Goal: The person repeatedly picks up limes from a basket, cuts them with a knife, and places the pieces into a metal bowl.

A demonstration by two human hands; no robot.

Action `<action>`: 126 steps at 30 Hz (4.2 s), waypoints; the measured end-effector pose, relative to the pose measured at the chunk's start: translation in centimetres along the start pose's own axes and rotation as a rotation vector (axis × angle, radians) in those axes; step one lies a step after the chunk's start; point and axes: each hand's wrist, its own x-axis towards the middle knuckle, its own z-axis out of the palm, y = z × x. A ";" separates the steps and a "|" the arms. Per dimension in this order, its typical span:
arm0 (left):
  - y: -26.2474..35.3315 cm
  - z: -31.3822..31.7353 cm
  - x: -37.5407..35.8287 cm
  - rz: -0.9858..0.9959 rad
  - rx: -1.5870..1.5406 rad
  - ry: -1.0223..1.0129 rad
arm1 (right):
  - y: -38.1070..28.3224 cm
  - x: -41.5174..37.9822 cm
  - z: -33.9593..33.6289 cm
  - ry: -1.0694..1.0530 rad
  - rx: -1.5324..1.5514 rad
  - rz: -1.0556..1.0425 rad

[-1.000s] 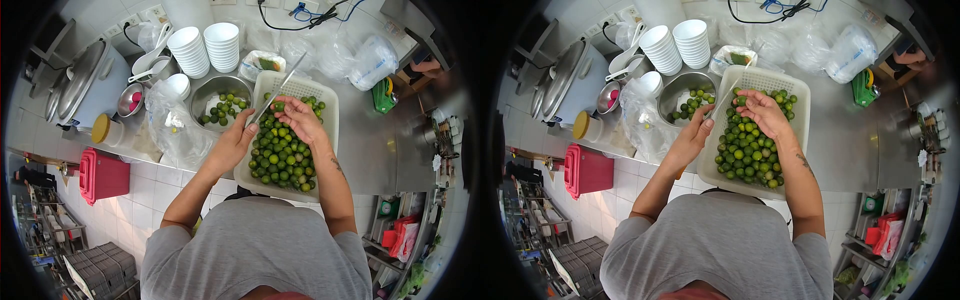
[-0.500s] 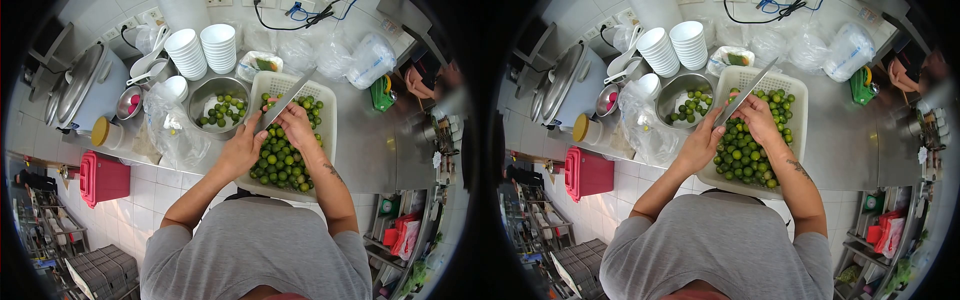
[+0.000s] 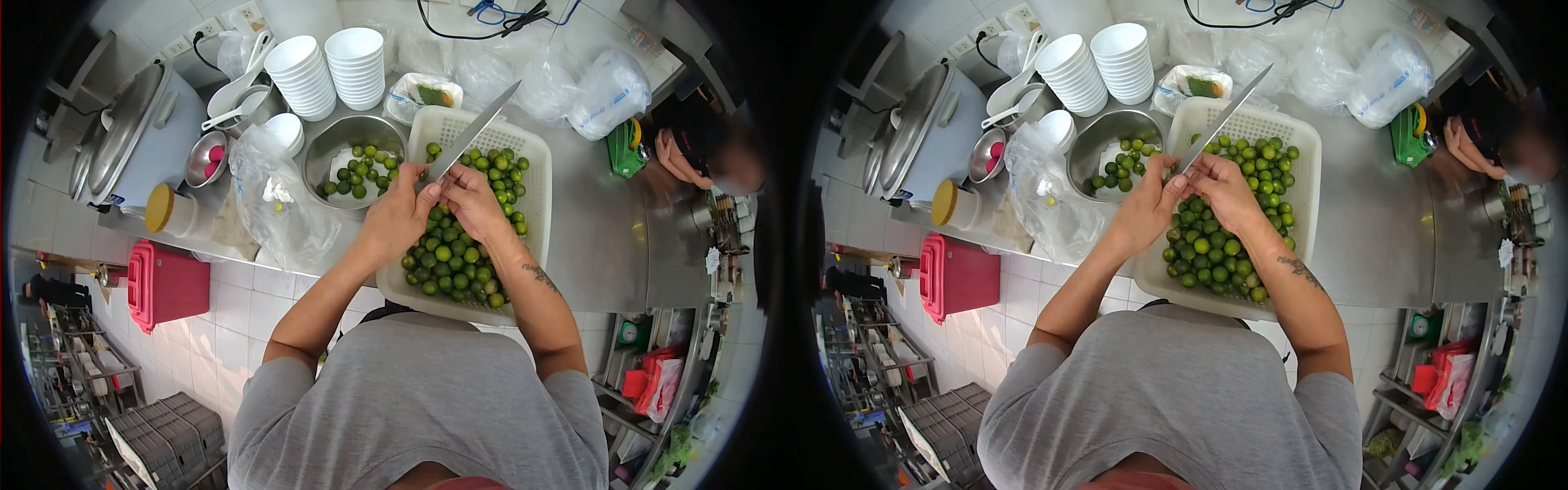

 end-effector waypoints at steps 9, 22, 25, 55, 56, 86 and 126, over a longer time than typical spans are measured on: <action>-0.7 -4.2 0.6 -0.086 -0.056 0.240 | 1.5 1.1 -3.1 0.086 -1.066 -0.147; -1.1 -3.9 0.1 -0.118 -0.213 0.062 | 2.9 1.0 -1.7 -0.110 -1.696 -0.114; -0.1 -3.4 -0.4 -0.126 -0.208 -0.012 | 2.5 0.8 -1.7 -0.123 -1.679 -0.151; 0.8 -0.4 -1.3 0.007 0.227 -0.050 | -0.4 0.7 -0.7 0.168 -0.121 -0.099; 1.0 -0.3 -1.2 0.005 0.232 -0.045 | -0.4 0.6 -0.4 0.158 -0.176 -0.104; -3.2 -6.9 -0.6 -0.346 -0.292 -0.048 | -0.3 -0.8 -1.9 -0.207 -1.140 0.089; 0.3 -1.1 -2.7 -0.006 0.107 -0.090 | 2.0 -2.8 3.6 0.167 -0.120 0.064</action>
